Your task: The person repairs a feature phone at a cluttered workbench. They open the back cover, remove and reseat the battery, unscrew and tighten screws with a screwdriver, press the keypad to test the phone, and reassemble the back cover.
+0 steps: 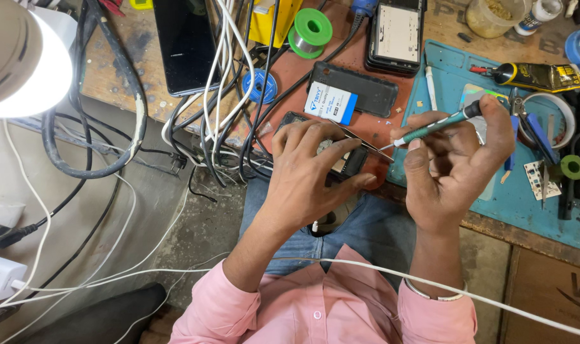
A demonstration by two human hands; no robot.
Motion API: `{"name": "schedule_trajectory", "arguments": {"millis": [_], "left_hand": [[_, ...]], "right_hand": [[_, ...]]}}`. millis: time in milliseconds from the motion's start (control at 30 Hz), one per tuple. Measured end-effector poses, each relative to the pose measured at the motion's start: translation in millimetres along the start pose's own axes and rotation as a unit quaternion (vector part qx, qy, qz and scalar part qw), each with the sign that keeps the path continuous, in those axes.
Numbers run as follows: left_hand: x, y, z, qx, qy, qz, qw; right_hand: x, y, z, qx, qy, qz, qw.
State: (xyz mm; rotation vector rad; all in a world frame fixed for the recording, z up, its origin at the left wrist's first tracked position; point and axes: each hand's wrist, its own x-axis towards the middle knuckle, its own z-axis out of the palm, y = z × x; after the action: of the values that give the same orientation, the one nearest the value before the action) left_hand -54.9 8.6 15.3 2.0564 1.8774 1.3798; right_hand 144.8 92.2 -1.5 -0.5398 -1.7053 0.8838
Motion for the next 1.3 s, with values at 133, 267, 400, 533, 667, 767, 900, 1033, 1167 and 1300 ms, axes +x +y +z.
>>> {"name": "schedule_trajectory", "arguments": {"millis": [133, 267, 400, 533, 667, 767, 900, 1033, 1167, 1300], "left_hand": [[3, 6, 4, 0.046, 0.012, 0.03, 0.998], [1, 1, 2, 0.013, -0.008, 0.003, 1.0], [-2, -3, 2, 0.008, -0.008, 0.009, 1.0], [-3, -5, 2, 0.002, -0.004, 0.013, 1.0], [-3, -6, 2, 0.004, -0.006, 0.019, 1.0], [-3, -6, 3, 0.004, -0.004, 0.017, 1.0], [-3, -6, 5, -0.003, -0.006, 0.012, 1.0], [-3, -6, 5, -0.002, 0.002, 0.019, 1.0], [-4, -7, 5, -0.007, -0.004, 0.015, 1.0], [-6, -7, 5, -0.006, -0.005, 0.007, 1.0]], "right_hand": [[2, -8, 0, -0.015, 0.014, 0.102, 0.995], [7, -23, 7, -0.164, -0.089, 0.101, 0.977], [11, -32, 15, -0.28, -0.093, 0.109, 0.949], [17, -33, 17, -0.279, -0.123, 0.088, 0.948], [29, -34, 17, -0.333, -0.164, 0.088, 0.924], [43, -37, 13, -0.305, -0.211, 0.103, 0.923], [61, -39, 10, -0.315, -0.275, 0.153, 0.895], [66, -35, 14, -0.308, -0.297, -0.036, 0.903], [69, -25, 14, -0.314, -0.214, 0.05, 0.923], [79, -5, 11, -0.349, -0.158, -0.026, 0.923]]}}
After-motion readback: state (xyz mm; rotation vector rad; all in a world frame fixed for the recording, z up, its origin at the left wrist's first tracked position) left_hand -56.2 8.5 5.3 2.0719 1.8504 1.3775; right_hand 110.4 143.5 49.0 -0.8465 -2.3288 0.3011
